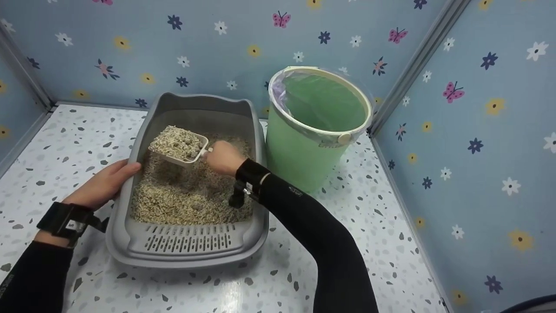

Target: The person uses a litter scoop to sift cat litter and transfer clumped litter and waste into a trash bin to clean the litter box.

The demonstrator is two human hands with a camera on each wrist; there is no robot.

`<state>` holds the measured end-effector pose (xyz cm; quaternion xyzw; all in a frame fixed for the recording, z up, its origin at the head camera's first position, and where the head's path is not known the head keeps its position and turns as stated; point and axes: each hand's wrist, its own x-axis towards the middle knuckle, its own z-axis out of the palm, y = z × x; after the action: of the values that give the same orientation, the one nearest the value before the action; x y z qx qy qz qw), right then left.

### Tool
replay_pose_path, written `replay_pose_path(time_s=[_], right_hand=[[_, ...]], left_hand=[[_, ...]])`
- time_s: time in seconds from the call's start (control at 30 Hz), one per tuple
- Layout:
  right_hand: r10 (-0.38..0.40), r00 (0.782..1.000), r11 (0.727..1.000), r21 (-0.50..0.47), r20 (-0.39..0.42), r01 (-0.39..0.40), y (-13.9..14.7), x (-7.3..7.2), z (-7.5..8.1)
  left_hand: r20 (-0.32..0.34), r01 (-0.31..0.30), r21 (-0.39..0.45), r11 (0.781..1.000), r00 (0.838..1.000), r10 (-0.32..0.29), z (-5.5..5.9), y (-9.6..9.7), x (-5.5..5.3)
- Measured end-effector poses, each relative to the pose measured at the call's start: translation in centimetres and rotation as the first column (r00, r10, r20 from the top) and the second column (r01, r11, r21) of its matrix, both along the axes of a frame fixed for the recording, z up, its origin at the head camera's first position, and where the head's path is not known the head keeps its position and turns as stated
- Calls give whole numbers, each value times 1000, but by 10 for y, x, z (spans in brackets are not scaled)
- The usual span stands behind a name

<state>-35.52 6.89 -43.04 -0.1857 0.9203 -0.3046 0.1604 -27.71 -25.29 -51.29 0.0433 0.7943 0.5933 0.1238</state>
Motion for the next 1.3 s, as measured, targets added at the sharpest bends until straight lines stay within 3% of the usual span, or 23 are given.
replay_pose_path(time_s=[0.33,0.57,0.6,0.77,0.83,1.07,1.3], right_hand=[[14,992,1000,2,-125,-14,21,14,29],[26,984,999,23,-178,-23,57,26,47],[39,981,999,16,-189,-37,67,21,40],[42,970,999,41,-240,-33,92,30,45],[28,968,999,50,-248,-16,91,38,53],[77,964,997,22,-254,-74,75,35,47],[90,956,994,81,-278,-70,98,43,52]], left_hand=[[-3,2,-8,1000,1000,-2,0,1,3],[-8,2,-7,1000,1000,-2,0,2,2],[-8,6,-5,1000,1000,-6,0,2,2],[-8,12,-4,1000,1000,-12,3,3,2],[-10,10,-4,1000,1000,-10,4,2,2],[1,6,-5,1000,1000,-6,5,0,4],[-9,5,-18,1000,1000,-5,3,-1,3]])
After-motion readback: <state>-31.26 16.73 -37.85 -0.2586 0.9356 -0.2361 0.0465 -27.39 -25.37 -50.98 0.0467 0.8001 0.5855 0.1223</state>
